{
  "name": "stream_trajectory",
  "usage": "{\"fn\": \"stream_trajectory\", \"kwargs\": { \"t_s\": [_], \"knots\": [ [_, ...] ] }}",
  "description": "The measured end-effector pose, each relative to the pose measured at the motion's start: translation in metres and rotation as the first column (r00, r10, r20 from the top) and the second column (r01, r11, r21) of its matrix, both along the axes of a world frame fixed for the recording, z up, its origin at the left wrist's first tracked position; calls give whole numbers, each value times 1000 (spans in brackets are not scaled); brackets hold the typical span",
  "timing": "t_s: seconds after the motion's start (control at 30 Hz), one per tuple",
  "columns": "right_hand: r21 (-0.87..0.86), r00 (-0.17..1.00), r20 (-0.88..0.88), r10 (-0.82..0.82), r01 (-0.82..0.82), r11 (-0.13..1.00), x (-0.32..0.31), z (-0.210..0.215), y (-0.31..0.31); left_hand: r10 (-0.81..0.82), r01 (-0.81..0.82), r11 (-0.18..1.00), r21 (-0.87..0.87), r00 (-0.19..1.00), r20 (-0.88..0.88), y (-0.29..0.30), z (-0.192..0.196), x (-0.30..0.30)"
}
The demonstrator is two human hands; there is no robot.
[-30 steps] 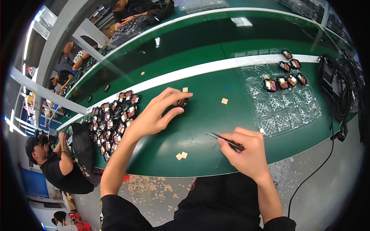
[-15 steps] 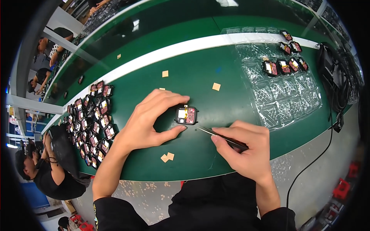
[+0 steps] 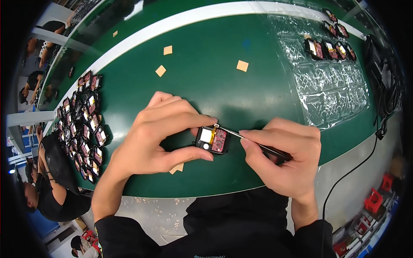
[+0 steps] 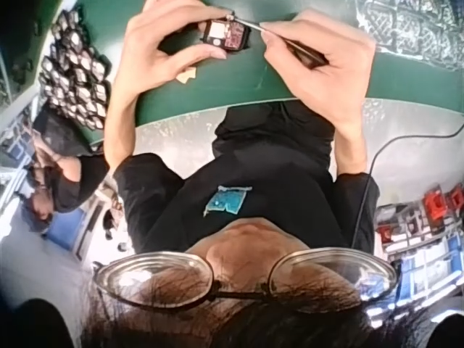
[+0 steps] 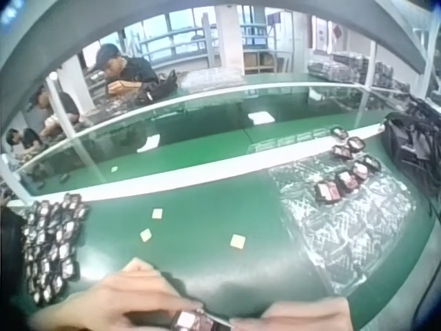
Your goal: Assembling internal components of smartwatches using tweezers on an assembly line.
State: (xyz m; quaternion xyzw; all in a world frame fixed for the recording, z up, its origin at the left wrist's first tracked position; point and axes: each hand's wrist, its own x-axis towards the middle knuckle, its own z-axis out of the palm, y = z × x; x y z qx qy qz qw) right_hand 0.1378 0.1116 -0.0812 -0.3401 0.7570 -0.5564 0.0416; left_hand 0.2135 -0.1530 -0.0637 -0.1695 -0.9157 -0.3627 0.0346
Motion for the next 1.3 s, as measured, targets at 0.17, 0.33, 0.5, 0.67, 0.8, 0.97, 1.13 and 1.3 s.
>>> {"fn": "stream_trajectory", "kwargs": {
  "t_s": [0.17, 0.33, 0.5, 0.67, 0.8, 0.97, 1.13, 1.3],
  "knots": [
    [50, 999, -36, 35, -33, 998, -1, 1, -3, 1, 0, 1000, 10, 1000, -9, 0, -3, -2],
    [73, 998, -52, 44, -40, 996, -1, 1, -4, -12, 12, 1000, -9, 1000, -2, -1, -2, -4],
    [63, 999, -50, 22, -18, 998, 0, 0, -7, -5, 5, 1000, -13, 1000, -20, -3, -5, -2],
    [52, 996, -83, 25, -20, 998, -2, -2, -4, 67, -67, 998, 2, 996, 54, 0, -3, -2],
    [19, 969, -246, -25, 31, 999, 0, -9, -3, 19, -20, 998, -54, 1000, -24, 0, -2, -3],
    [1, 955, -297, -25, 26, 1000, 0, -12, -4, 25, -25, 998, -56, 1000, -12, -1, -2, -3],
    [16, 943, -334, 3, 3, 1000, 0, -14, -6, 21, -21, 998, -51, 1000, 3, -2, -2, -4],
    [26, 970, -240, 24, -19, 999, 2, -5, -5, -22, 23, 1000, -12, 998, 53, -11, 0, -5]
  ]
}}
